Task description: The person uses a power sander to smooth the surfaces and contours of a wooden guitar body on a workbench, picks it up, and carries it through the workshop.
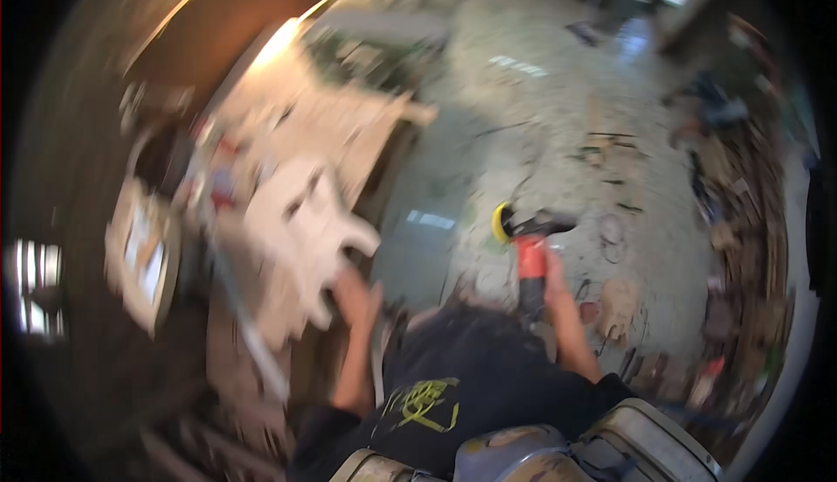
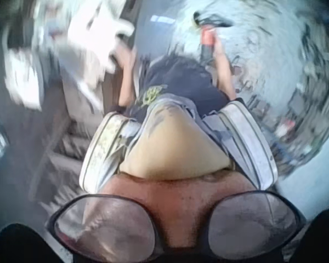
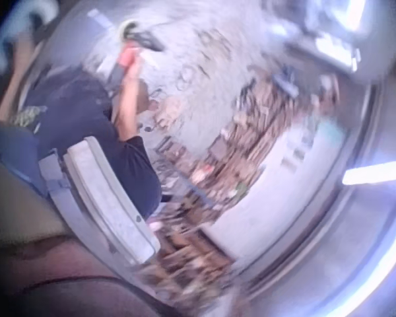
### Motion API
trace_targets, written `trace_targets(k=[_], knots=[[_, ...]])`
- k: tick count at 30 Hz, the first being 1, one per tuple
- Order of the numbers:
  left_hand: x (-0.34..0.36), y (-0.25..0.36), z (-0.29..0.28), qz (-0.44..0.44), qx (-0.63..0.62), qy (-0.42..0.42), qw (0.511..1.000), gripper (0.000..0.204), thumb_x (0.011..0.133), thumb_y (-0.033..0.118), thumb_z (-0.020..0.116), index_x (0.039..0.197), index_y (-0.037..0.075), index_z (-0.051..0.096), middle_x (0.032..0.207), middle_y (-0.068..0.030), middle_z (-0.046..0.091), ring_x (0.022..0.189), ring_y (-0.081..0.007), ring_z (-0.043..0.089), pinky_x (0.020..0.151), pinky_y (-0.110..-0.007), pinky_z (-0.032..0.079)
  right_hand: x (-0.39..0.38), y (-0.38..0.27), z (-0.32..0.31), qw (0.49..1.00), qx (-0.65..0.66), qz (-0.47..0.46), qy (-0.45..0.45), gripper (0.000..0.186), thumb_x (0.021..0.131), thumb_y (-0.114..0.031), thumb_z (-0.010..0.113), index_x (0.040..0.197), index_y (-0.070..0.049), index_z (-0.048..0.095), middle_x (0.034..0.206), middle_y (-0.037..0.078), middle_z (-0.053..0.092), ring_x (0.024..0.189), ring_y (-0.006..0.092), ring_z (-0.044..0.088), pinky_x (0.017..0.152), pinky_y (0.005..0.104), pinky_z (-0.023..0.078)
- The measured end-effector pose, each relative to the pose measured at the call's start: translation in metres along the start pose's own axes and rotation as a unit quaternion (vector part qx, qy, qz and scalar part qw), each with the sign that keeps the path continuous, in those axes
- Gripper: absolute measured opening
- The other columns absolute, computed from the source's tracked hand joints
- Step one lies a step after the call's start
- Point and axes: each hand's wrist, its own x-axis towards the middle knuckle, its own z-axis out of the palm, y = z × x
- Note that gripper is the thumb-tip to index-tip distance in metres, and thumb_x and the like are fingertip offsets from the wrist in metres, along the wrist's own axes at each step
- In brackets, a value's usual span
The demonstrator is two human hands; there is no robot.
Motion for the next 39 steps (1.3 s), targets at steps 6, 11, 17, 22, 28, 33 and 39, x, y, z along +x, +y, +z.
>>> trace_targets(k=[6,11,17,22,28,33,39], knots=[[-0.037,0.082,-0.07,0.094,-0.483,-0.427,0.759,0.075,0.096,0.054,0.068,0.147,0.001,0.056,0.139,-0.0184,0.066,0.131,-0.0284,0.061,0.109,-0.041,0.046,-0.034,0.01,0.077,0.988,-0.04,-0.026,-0.146,0.052,0.11,-0.05,0.042,0.133,-0.006,0.057,0.109,0.009,0.068,0.089,0.0182,0.069,0.077,0.0354,0.058],[-0.076,0.131,-0.072,0.155,-0.572,-0.279,0.756,0.081,0.081,0.042,0.087,0.14,0.0,0.051,0.125,-0.0123,0.066,0.118,-0.0201,0.062,0.104,-0.037,0.048,-0.022,0.045,0.153,0.965,-0.076,-0.066,-0.244,0.048,0.11,-0.035,0.046,0.143,0.0,0.051,0.127,0.009,0.063,0.112,0.0174,0.062,0.098,0.0342,0.05],[-0.088,0.109,-0.069,0.103,-0.665,-0.22,0.706,0.069,0.077,0.024,0.09,0.133,0.004,0.055,0.119,-0.0073,0.069,0.109,-0.0157,0.064,0.096,-0.036,0.051,-0.054,0.036,0.214,0.937,-0.102,-0.021,-0.333,0.056,0.107,-0.047,0.054,0.132,0.003,0.058,0.117,0.014,0.069,0.102,0.0216,0.069,0.09,0.0364,0.056],[-0.089,0.093,-0.071,0.09,-0.682,-0.222,0.691,0.053,0.082,0.018,0.086,0.125,0.003,0.059,0.115,-0.0049,0.069,0.107,-0.0149,0.064,0.095,-0.035,0.051,-0.047,0.065,0.227,0.944,-0.211,-0.077,-0.241,0.057,0.107,-0.051,0.053,0.121,0.004,0.06,0.097,0.012,0.071,0.084,0.02,0.07,0.074,0.0327,0.057],[-0.091,0.082,-0.058,0.039,-0.693,-0.251,0.675,0.059,0.081,0.021,0.089,0.128,0.002,0.061,0.121,-0.0076,0.069,0.113,-0.0175,0.064,0.098,-0.036,0.051,-0.039,0.078,0.236,0.911,-0.282,-0.077,-0.29,0.044,0.093,-0.031,0.072,0.12,0.003,0.061,0.102,0.01,0.069,0.086,0.0181,0.067,0.081,0.032,0.054],[-0.095,0.045,-0.048,0.047,-0.519,-0.331,0.786,0.065,0.084,0.049,0.082,0.125,0.0,0.069,0.112,-0.0122,0.075,0.097,-0.0199,0.072,0.089,-0.036,0.055,-0.043,0.096,0.256,0.802,-0.53,0.03,-0.274,0.063,0.069,-0.02,0.086,0.121,0.005,0.061,0.108,0.013,0.072,0.1,0.0179,0.069,0.089,0.0346,0.055],[-0.099,-0.074,-0.043,-0.122,-0.431,-0.28,0.849,0.042,0.085,0.042,0.08,0.087,0.001,0.075,0.084,-0.0109,0.074,0.08,-0.0188,0.07,0.076,-0.036,0.055,-0.029,0.129,0.247,0.765,-0.581,0.061,-0.271,0.066,0.07,-0.022,0.086,0.124,0.003,0.059,0.108,0.014,0.073,0.098,0.0248,0.07,0.091,0.0373,0.055]])
